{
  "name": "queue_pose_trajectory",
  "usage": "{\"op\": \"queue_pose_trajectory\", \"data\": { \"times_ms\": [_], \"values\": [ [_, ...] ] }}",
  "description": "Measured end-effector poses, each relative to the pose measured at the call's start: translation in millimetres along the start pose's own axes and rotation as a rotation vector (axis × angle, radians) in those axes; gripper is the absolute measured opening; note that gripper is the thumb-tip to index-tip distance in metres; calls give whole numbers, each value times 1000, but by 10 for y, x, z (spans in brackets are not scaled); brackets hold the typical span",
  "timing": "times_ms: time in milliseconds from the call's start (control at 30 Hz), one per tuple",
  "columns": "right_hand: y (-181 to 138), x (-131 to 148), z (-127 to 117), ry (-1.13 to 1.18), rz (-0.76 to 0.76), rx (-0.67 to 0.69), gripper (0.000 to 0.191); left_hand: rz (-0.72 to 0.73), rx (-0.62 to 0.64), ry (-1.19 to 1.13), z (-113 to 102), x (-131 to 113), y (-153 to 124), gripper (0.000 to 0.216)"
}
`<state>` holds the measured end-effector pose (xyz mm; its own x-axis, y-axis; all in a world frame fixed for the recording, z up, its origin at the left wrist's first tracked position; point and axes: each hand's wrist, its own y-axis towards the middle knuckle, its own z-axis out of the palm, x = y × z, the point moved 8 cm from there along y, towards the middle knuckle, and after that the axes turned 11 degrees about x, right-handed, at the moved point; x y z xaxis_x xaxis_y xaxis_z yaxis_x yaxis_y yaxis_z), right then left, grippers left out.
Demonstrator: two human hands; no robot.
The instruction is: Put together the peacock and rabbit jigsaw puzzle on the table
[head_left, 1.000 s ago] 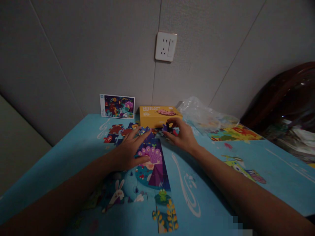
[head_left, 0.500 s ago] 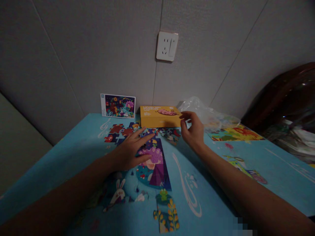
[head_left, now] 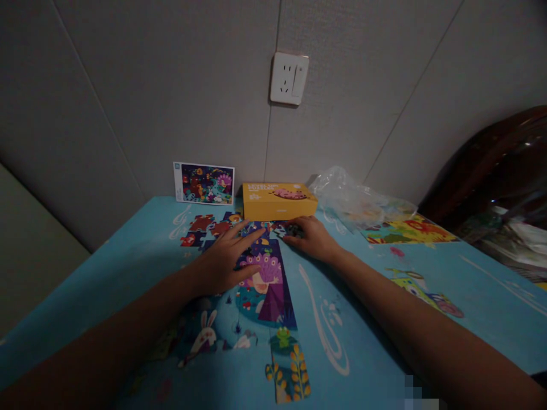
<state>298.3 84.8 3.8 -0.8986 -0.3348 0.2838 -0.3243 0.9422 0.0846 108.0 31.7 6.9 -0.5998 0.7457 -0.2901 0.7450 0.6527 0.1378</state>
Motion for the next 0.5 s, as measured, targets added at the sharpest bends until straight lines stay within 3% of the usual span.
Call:
{"op": "queue_pose_trajectory", "data": {
  "times_ms": [200,300,400,500],
  "values": [
    [-44,-30,-147,70,44,-106,30,7,9,11,27,10,6,72],
    [-36,-36,-176,66,32,-144,16,21,3,27,45,17,7,75],
    [-80,-54,-302,97,10,-311,15,35,7,31,68,26,8,75],
    [-196,67,-431,151,-151,-491,15,57,7,21,90,27,6,75]
  ]
}}
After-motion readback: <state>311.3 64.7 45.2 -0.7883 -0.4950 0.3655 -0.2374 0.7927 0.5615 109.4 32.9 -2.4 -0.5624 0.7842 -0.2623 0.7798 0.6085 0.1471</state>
